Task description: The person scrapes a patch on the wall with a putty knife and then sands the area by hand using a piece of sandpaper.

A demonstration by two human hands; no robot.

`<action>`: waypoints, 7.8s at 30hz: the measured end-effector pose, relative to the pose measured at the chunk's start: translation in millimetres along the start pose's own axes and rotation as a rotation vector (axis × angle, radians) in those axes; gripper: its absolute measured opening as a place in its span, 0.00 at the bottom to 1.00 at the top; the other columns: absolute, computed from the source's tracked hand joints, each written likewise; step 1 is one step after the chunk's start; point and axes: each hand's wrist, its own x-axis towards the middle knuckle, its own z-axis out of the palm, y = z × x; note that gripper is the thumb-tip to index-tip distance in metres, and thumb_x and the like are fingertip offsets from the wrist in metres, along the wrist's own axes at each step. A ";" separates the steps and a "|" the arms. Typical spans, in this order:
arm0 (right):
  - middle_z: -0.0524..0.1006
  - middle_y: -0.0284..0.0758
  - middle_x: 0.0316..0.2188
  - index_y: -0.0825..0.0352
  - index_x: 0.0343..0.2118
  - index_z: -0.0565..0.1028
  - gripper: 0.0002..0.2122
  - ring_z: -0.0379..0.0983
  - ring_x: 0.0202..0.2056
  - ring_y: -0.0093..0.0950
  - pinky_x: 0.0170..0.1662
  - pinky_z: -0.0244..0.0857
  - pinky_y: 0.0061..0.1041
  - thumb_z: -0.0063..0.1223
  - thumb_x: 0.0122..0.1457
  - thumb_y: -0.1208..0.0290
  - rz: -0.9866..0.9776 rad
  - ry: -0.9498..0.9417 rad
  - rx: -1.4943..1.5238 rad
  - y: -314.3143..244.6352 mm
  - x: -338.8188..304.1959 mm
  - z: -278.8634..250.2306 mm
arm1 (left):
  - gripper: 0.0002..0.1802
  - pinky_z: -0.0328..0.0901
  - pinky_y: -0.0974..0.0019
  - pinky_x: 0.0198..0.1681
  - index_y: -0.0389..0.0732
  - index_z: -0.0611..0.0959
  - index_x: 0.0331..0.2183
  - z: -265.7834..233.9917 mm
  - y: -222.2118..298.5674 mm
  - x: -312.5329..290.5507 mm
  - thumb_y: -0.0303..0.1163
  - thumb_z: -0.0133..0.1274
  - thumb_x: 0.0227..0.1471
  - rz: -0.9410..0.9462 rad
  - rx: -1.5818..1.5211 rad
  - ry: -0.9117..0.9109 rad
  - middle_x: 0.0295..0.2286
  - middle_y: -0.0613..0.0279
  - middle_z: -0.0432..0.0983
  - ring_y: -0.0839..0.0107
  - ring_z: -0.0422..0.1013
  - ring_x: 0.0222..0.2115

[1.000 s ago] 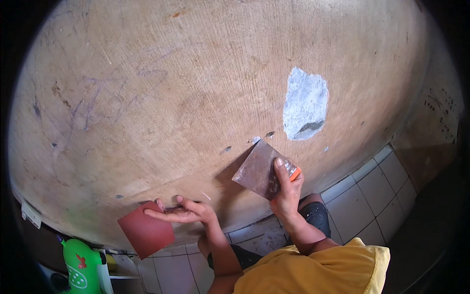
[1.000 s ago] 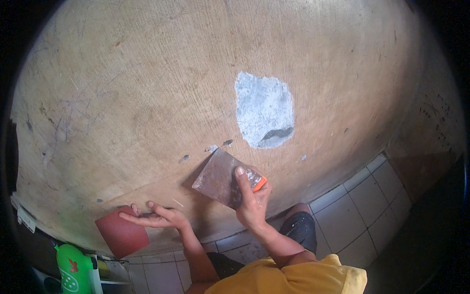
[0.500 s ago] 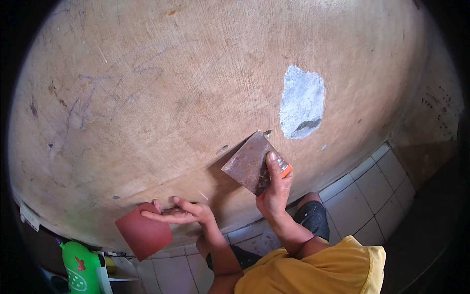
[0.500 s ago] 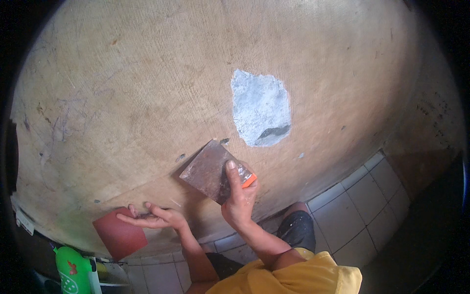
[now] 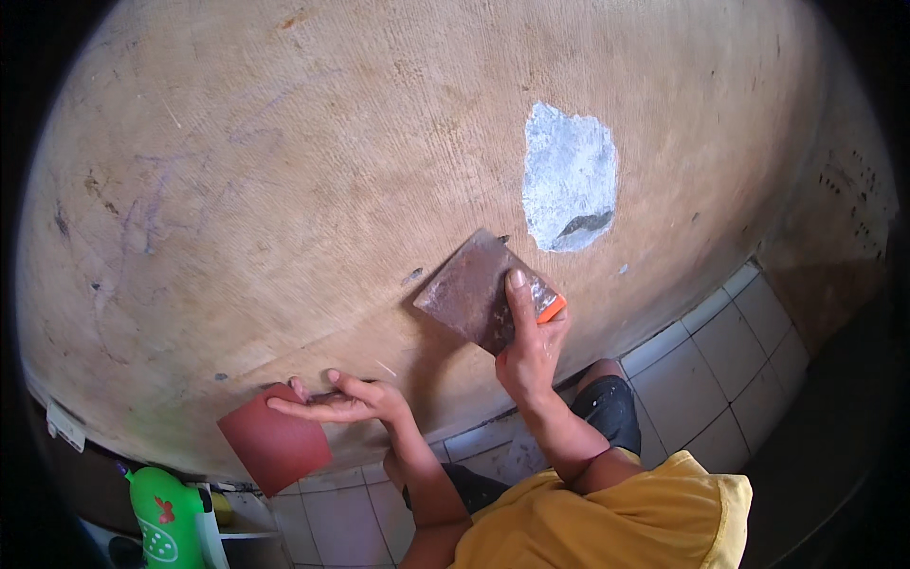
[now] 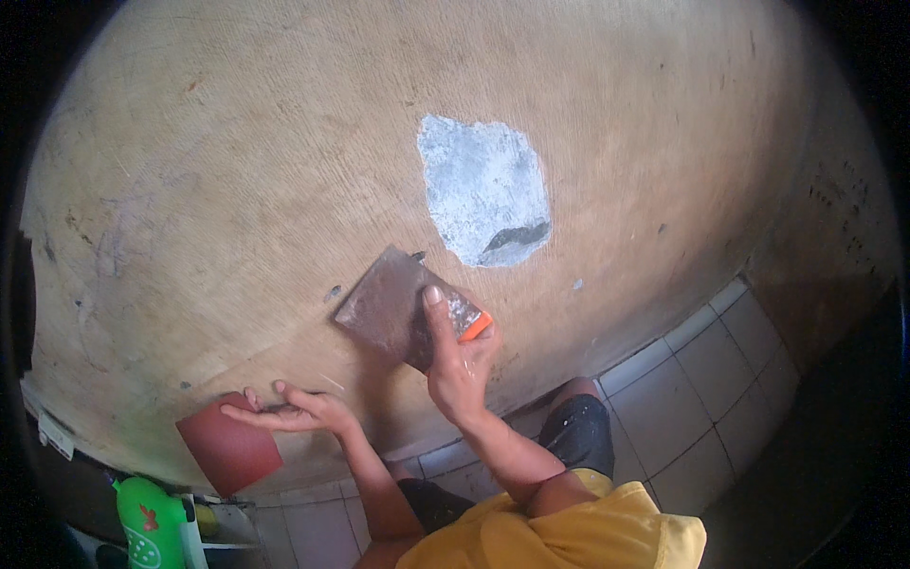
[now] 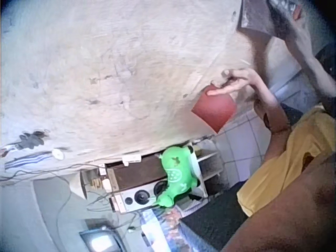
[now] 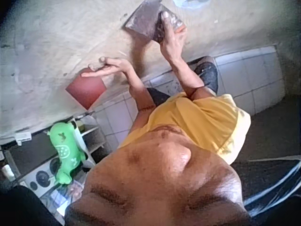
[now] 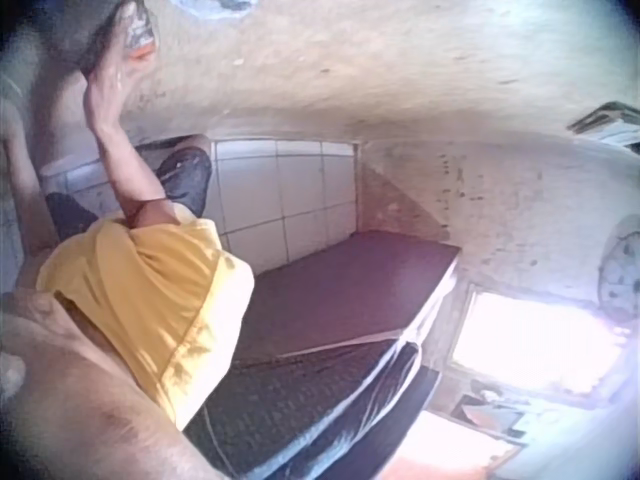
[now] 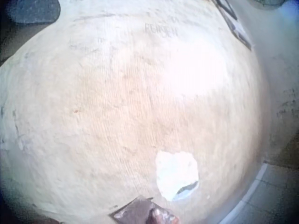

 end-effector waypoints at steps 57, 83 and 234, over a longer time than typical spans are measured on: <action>0.74 0.28 0.20 0.72 0.28 0.76 0.06 0.66 0.23 0.15 0.26 0.61 0.15 0.58 0.51 0.74 -0.373 -0.471 -0.734 -84.6 41.7 -28.0 | 0.41 0.52 0.59 0.52 0.30 0.43 0.58 -15.6 -37.0 113.6 0.36 0.43 0.52 -0.021 -0.102 0.196 0.45 0.43 0.64 0.60 0.60 0.47; 0.74 0.31 0.20 0.73 0.28 0.76 0.04 0.67 0.22 0.15 0.25 0.60 0.14 0.57 0.50 0.77 -0.502 -0.480 -0.797 -65.1 40.1 -26.3 | 0.43 0.56 0.59 0.50 0.30 0.44 0.58 -15.4 -34.1 111.1 0.38 0.45 0.50 -0.026 -0.076 0.130 0.46 0.39 0.62 0.57 0.60 0.49; 0.76 0.36 0.22 0.72 0.28 0.76 0.05 0.73 0.22 0.21 0.27 0.64 0.18 0.57 0.46 0.82 -0.533 -0.616 -0.938 -74.1 45.4 -22.5 | 0.38 0.51 0.52 0.56 0.33 0.44 0.58 -2.6 -34.9 108.0 0.45 0.34 0.54 -0.082 -0.205 0.235 0.51 0.37 0.55 0.50 0.56 0.52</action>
